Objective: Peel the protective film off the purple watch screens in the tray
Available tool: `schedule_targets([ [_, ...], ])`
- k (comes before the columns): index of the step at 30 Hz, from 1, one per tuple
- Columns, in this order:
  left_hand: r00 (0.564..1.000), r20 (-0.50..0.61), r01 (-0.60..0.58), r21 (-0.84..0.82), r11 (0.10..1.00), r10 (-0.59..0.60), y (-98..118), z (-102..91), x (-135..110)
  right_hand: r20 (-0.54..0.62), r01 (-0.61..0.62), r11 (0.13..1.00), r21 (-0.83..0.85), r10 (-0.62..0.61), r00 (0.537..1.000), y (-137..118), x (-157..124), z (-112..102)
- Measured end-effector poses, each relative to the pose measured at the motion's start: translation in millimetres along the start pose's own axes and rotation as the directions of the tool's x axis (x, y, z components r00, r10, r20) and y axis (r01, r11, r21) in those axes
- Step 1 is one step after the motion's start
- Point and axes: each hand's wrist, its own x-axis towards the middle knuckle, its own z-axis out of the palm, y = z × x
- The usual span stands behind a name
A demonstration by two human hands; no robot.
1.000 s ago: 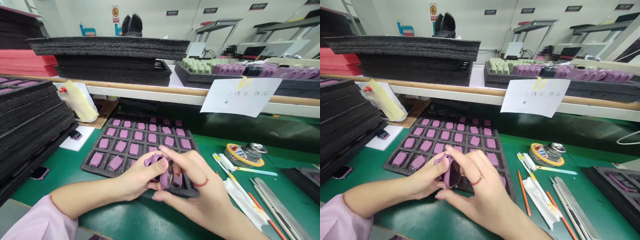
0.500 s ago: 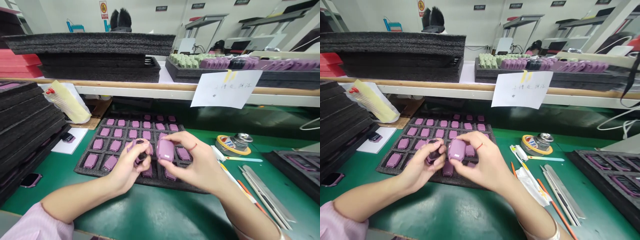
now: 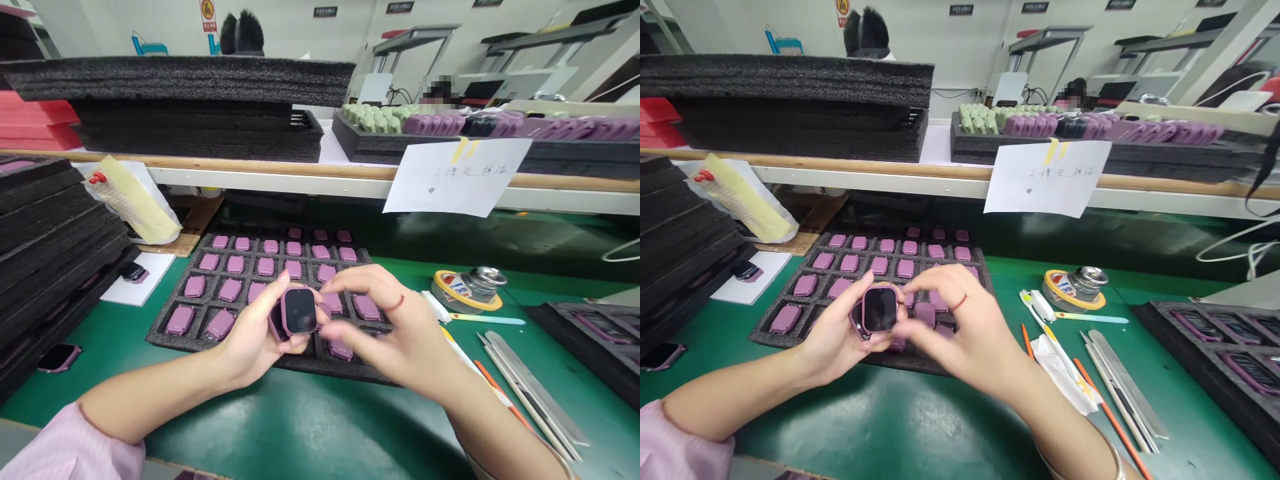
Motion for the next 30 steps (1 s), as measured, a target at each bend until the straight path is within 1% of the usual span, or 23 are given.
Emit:
schedule_targets([
  [2, 0.998, 0.033, 0.051, -0.024, 0.998, -0.05, -2, 1.1, -2, -0.028, 0.085, 0.994, 0.069, -0.083, 0.996, -12, 0, 1],
  [3, 0.996, 0.05, 0.073, -0.037, 0.997, -0.071, -3, 1.4, -3, -0.04, 0.102, 0.991, 0.088, -0.099, 0.994, -16, -1, 2],
  [6, 0.992, 0.088, 0.097, -0.06, 0.993, -0.091, -4, 1.7, -5, -0.082, 0.088, 0.99, 0.112, -0.079, 0.993, -21, -3, 7],
  [9, 0.991, 0.115, 0.082, -0.055, 0.995, -0.076, -5, 1.5, -5, -0.121, 0.123, 0.987, 0.104, -0.11, 0.987, -24, -3, 8],
  [11, 0.986, 0.143, 0.087, -0.051, 0.995, -0.079, -5, 1.6, -6, -0.166, 0.147, 0.985, 0.085, -0.132, 0.977, -27, -2, 7],
  [12, 0.983, 0.161, 0.092, -0.046, 0.995, -0.083, -6, 1.8, -6, -0.204, 0.143, 0.986, 0.086, -0.123, 0.971, -28, -1, 6],
  [14, 0.978, 0.185, 0.101, -0.024, 0.995, -0.095, -6, 2.6, -8, -0.324, 0.1, 0.987, 0.126, -0.054, 0.944, -28, 0, 4],
  [16, 0.977, 0.188, 0.104, 0.003, 0.995, -0.103, -5, 3.7, -10, -0.453, 0.04, 0.967, 0.252, 0.082, 0.888, -27, -1, 0],
  [17, 0.977, 0.187, 0.106, 0.009, 0.994, -0.106, -5, 4.1, -10, -0.495, 0.011, 0.945, 0.327, 0.161, 0.854, -26, -2, -1],
  [19, 0.976, 0.191, 0.107, 0.004, 0.994, -0.106, -3, 4.4, -11, -0.521, -0.04, 0.9, 0.435, 0.288, 0.804, -23, -4, -5],
  [20, 0.975, 0.198, 0.104, 0.0, 0.995, -0.102, -3, 4.2, -12, -0.52, -0.06, 0.888, 0.457, 0.321, 0.791, -23, -4, -6],
  [22, 0.972, 0.214, 0.103, -0.005, 0.995, -0.099, -2, 3.8, -12, -0.512, -0.087, 0.885, 0.458, 0.342, 0.788, -23, -4, -9],
  [24, 0.971, 0.218, 0.102, -0.002, 0.995, -0.099, -1, 3.7, -13, -0.525, -0.068, 0.904, 0.422, 0.305, 0.795, -23, -3, -10],
  [25, 0.971, 0.216, 0.101, -0.003, 0.995, -0.098, -1, 3.9, -13, -0.544, -0.049, 0.925, 0.377, 0.264, 0.796, -23, -2, -11],
  [27, 0.972, 0.216, 0.099, -0.001, 0.995, -0.097, 0, 5.0, -14, -0.57, 0.01, 0.979, 0.205, 0.112, 0.814, -23, -3, -13],
  [28, 0.972, 0.215, 0.1, 0.001, 0.995, -0.098, 0, 5.7, -14, -0.549, 0.042, 0.995, 0.095, 0.017, 0.836, -22, -4, -14],
  [30, 0.973, 0.211, 0.098, 0.003, 0.995, -0.096, 1, 7.1, -14, -0.433, 0.118, 0.989, -0.089, -0.145, 0.89, -20, -8, -17],
])
